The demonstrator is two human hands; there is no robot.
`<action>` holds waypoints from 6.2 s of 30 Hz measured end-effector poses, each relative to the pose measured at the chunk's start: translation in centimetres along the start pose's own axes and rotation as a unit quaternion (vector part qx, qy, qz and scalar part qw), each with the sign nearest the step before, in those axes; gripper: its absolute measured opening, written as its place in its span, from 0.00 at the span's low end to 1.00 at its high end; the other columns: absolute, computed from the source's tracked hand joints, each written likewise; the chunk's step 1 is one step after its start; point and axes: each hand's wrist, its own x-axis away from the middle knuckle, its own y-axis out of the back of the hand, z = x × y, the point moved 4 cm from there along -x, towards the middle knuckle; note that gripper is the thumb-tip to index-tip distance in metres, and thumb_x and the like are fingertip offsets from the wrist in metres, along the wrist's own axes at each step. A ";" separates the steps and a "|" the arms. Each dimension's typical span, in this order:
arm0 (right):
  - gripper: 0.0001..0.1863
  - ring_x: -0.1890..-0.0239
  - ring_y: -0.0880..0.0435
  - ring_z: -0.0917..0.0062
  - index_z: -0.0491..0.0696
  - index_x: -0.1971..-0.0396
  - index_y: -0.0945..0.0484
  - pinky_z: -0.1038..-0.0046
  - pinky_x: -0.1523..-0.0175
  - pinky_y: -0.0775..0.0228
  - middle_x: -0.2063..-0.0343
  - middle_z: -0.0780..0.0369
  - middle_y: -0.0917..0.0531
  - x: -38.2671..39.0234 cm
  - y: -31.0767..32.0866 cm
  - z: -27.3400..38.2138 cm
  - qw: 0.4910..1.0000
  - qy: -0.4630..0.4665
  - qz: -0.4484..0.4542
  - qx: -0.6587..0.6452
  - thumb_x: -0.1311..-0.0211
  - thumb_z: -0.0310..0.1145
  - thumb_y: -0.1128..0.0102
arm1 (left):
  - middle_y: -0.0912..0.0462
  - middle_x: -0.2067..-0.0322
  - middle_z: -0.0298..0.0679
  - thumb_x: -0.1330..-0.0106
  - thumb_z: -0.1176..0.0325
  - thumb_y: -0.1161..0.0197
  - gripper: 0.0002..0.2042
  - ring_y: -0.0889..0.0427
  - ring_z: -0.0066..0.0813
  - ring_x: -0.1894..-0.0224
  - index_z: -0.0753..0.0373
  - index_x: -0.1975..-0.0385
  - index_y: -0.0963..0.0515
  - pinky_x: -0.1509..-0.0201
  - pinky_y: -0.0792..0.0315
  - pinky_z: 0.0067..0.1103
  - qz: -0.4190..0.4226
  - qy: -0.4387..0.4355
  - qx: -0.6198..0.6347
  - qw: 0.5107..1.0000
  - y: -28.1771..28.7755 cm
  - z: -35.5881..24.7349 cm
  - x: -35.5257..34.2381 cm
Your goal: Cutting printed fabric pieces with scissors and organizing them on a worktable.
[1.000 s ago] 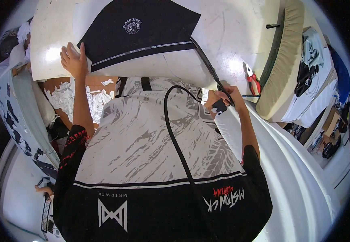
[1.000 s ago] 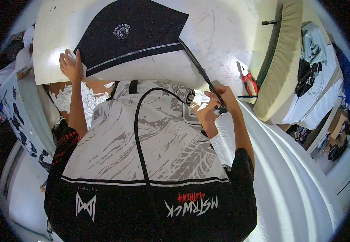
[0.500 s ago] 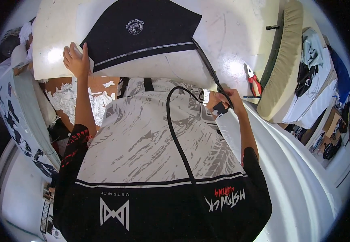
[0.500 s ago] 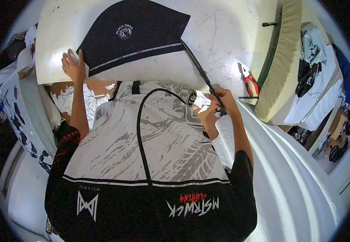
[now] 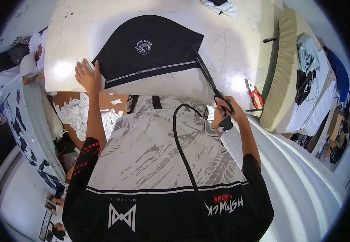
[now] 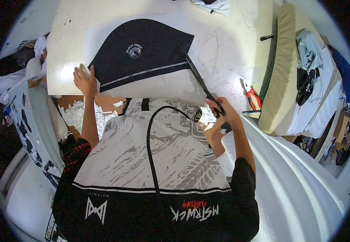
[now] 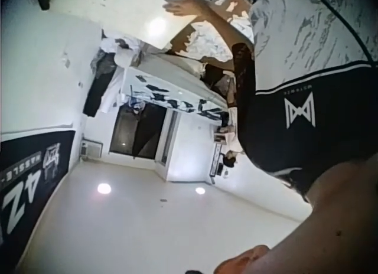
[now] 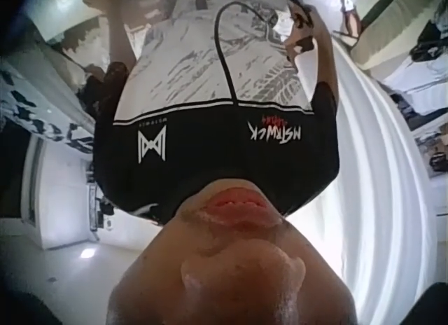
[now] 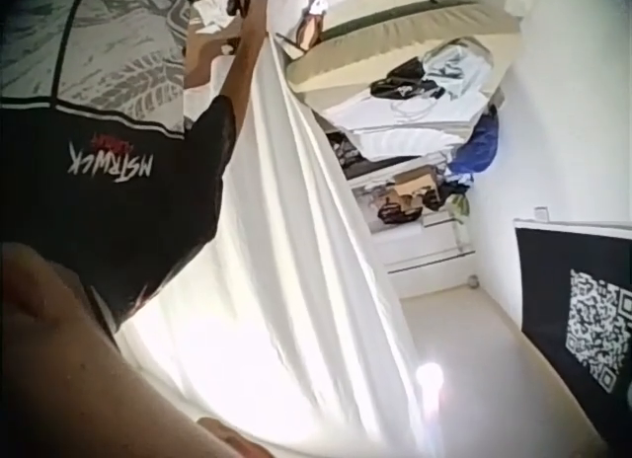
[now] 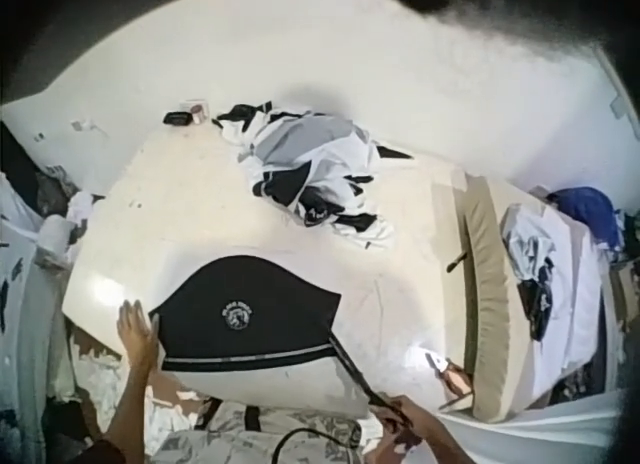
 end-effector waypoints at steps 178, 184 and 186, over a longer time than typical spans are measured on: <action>0.22 0.81 0.23 0.83 0.49 0.75 0.18 0.78 0.73 0.36 0.82 0.66 0.21 -3.1 -3.2 0.7 0.988 -0.027 0.070 0.135 0.26 0.49 0.40 | 0.45 0.22 0.52 0.31 0.46 0.32 0.35 0.48 0.59 0.20 0.52 0.27 0.30 0.24 0.54 0.64 0.058 -0.029 0.136 0.989 4.0 -13.9 6.0; 0.22 0.78 0.23 0.82 0.48 0.77 0.21 0.77 0.72 0.37 0.80 0.67 0.21 -4.4 -5.6 4.1 0.990 -0.050 0.071 0.111 0.27 0.48 0.36 | 0.42 0.22 0.49 0.34 0.46 0.29 0.36 0.46 0.55 0.20 0.52 0.28 0.29 0.23 0.54 0.61 0.067 -0.054 0.133 0.987 3.1 -14.0 7.4; 0.21 0.77 0.23 0.82 0.48 0.76 0.22 0.77 0.70 0.37 0.79 0.67 0.21 -5.2 -5.7 3.7 0.986 -0.055 0.092 0.125 0.28 0.48 0.34 | 0.39 0.24 0.48 0.34 0.48 0.29 0.34 0.45 0.54 0.21 0.53 0.29 0.28 0.22 0.54 0.57 0.063 -0.053 0.141 0.987 2.9 -14.2 7.5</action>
